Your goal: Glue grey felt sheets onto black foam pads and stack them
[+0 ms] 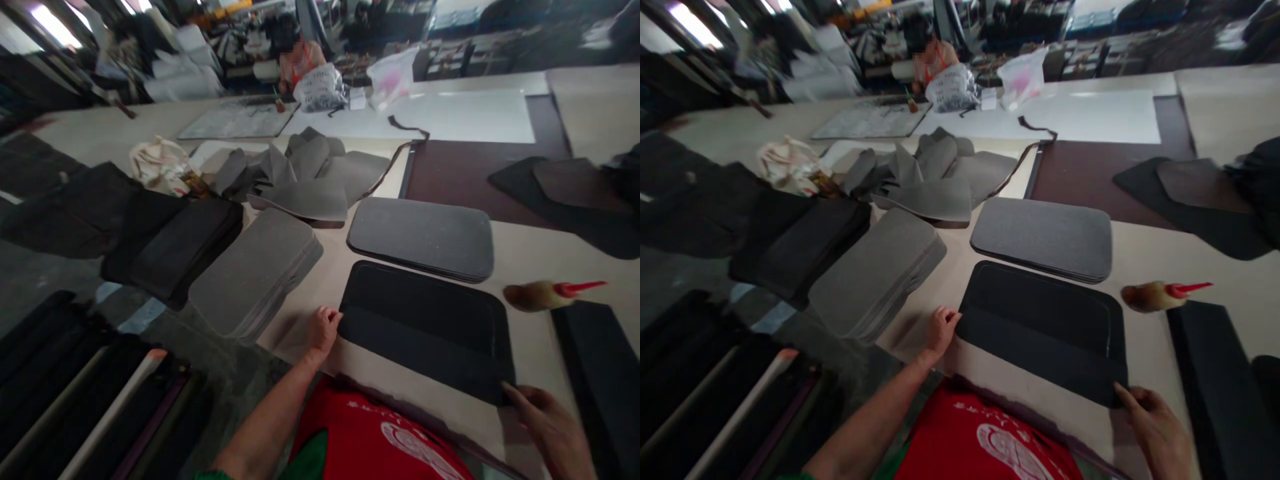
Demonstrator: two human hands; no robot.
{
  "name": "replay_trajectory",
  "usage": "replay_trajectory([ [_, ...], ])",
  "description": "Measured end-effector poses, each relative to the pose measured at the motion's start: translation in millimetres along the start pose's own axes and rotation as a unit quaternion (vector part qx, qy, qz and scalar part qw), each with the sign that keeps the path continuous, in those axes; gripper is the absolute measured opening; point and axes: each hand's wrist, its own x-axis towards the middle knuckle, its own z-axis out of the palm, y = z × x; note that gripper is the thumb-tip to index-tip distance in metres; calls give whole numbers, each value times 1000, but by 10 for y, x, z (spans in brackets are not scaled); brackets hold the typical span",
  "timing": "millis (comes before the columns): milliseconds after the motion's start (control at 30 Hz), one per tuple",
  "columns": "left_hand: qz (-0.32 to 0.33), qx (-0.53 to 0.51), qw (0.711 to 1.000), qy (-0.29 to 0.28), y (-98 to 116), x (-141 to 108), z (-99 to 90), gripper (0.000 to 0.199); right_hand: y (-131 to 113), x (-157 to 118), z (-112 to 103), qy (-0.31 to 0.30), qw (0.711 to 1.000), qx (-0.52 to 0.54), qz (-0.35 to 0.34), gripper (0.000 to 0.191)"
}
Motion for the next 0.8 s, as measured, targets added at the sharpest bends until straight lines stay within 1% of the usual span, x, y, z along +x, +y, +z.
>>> replay_trajectory([
  [167, 14, 5, 1000, 3, -17, -12, 11, 11, 32, 7, 18, 1, 1000, -3, -5, 53],
  [367, 32, 16, 999, 10, -37, -21, 37, 13, -20, -19, -7, -9, 1000, -7, -2, 53],
  [467, 32, 22, 999, 26, -57, -29, 57, 6, -16, 0, -10, -7, 1000, -15, 3, 52],
  [500, 34, 24, 999, 31, -61, -33, 60, 6, -2, 11, -5, -4, 1000, -15, -1, 52],
  [533, 40, 27, 998, 33, -61, -37, 61, 13, 16, 25, 5, 1, 1000, -15, -7, 51],
  [600, 60, 33, 997, 27, -57, -44, 58, 24, 56, 55, 35, 13, 1000, -14, -16, 49],
  [700, 95, 44, 995, 6, -56, -39, 46, 22, 80, 85, 81, 24, 999, -9, -21, 46],
  [800, 116, 46, 992, -5, -91, 0, 17, 20, 32, 63, 77, 9, 999, 27, -20, 44],
])
